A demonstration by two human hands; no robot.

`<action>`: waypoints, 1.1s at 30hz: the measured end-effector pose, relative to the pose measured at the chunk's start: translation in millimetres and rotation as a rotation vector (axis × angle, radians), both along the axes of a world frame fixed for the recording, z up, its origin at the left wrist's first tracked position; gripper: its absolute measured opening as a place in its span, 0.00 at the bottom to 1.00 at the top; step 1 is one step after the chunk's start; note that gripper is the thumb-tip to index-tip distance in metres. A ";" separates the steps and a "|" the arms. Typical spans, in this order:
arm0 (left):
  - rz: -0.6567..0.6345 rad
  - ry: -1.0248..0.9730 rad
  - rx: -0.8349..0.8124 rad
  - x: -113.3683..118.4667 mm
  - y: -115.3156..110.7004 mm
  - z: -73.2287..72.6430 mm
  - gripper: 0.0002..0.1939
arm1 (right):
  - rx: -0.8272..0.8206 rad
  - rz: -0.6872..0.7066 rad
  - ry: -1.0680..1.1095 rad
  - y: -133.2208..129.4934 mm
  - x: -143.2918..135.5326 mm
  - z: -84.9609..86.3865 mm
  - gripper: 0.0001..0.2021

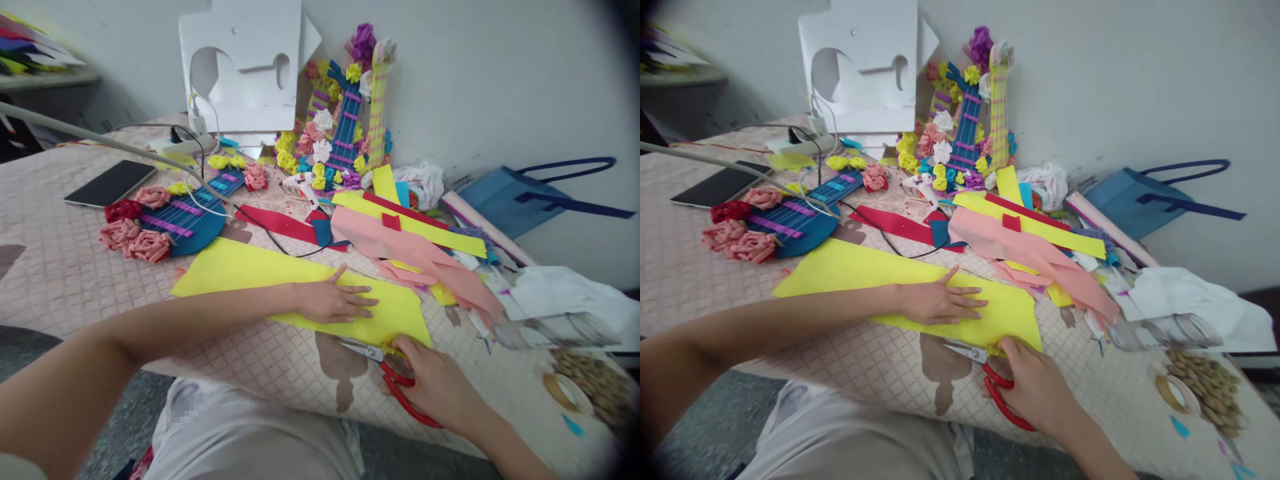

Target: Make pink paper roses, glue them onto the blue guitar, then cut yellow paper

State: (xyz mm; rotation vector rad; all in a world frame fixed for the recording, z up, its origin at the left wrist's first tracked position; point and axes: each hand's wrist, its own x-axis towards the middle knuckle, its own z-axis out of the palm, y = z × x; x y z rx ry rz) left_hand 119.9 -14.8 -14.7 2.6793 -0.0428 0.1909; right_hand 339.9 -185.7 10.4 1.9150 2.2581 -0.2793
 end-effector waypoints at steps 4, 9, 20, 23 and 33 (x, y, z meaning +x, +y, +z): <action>0.031 0.029 0.002 -26.1 8.8 10.5 0.22 | 0.000 -0.010 -0.005 -0.6 -0.7 -2.1 0.16; 0.004 0.011 -0.006 -54.0 15.1 2.1 0.23 | 0.011 -0.027 -0.015 1.3 -3.1 -3.5 0.16; 0.003 -0.012 -0.009 -56.0 13.9 -10.6 0.24 | 0.037 0.007 0.013 6.5 -15.6 -1.5 0.16; 0.002 0.012 0.000 -55.8 14.1 -10.6 0.24 | 0.036 0.025 -0.001 7.2 -16.9 -1.0 0.16; -0.004 0.036 0.023 -55.4 14.4 -8.8 0.24 | 0.088 0.056 -0.045 4.1 -10.4 -6.1 0.14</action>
